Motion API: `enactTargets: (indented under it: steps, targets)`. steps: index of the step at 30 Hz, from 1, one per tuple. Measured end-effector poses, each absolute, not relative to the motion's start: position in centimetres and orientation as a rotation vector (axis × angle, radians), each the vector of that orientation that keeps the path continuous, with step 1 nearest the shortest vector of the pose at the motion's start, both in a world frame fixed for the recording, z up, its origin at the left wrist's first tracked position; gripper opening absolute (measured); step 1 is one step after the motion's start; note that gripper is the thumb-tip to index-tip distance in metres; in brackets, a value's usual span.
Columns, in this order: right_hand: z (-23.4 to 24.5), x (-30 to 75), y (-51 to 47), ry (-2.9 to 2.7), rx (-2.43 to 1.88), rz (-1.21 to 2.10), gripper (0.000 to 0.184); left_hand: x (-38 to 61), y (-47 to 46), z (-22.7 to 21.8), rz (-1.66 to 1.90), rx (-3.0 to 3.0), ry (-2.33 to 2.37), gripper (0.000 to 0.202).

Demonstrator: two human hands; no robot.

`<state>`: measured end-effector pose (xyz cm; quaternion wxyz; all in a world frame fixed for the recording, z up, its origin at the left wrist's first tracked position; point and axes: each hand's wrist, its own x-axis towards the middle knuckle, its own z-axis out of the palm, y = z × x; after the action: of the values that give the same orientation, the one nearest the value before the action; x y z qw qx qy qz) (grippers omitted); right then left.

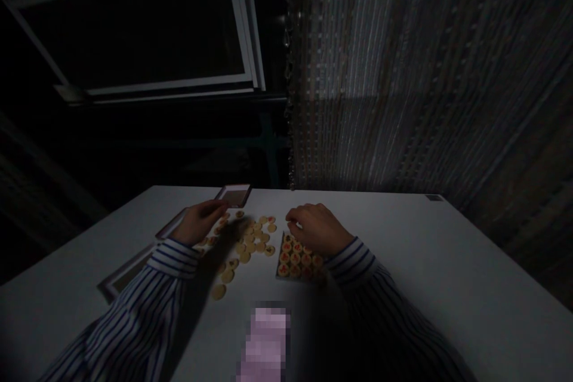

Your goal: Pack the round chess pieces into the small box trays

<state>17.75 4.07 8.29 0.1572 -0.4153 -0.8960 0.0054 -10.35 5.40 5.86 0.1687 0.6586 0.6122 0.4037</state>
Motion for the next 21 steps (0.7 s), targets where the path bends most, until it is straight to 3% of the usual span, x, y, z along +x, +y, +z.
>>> enactTargets:
  steps: [8,14,21]
  targets:
    - [6.9,16.9,6.9,-2.665,-1.3,0.043,0.025,-12.2,9.0,5.5,1.133,2.007,1.616,0.033]
    - [7.5,14.9,8.5,-2.778,-1.296,-0.025,0.028,-12.4,9.4,5.4,0.737,2.277,1.504,0.036]
    - [6.7,11.5,10.0,-2.878,-1.222,-0.077,0.029,-12.6,9.9,4.0,0.593,2.424,1.533,0.036]
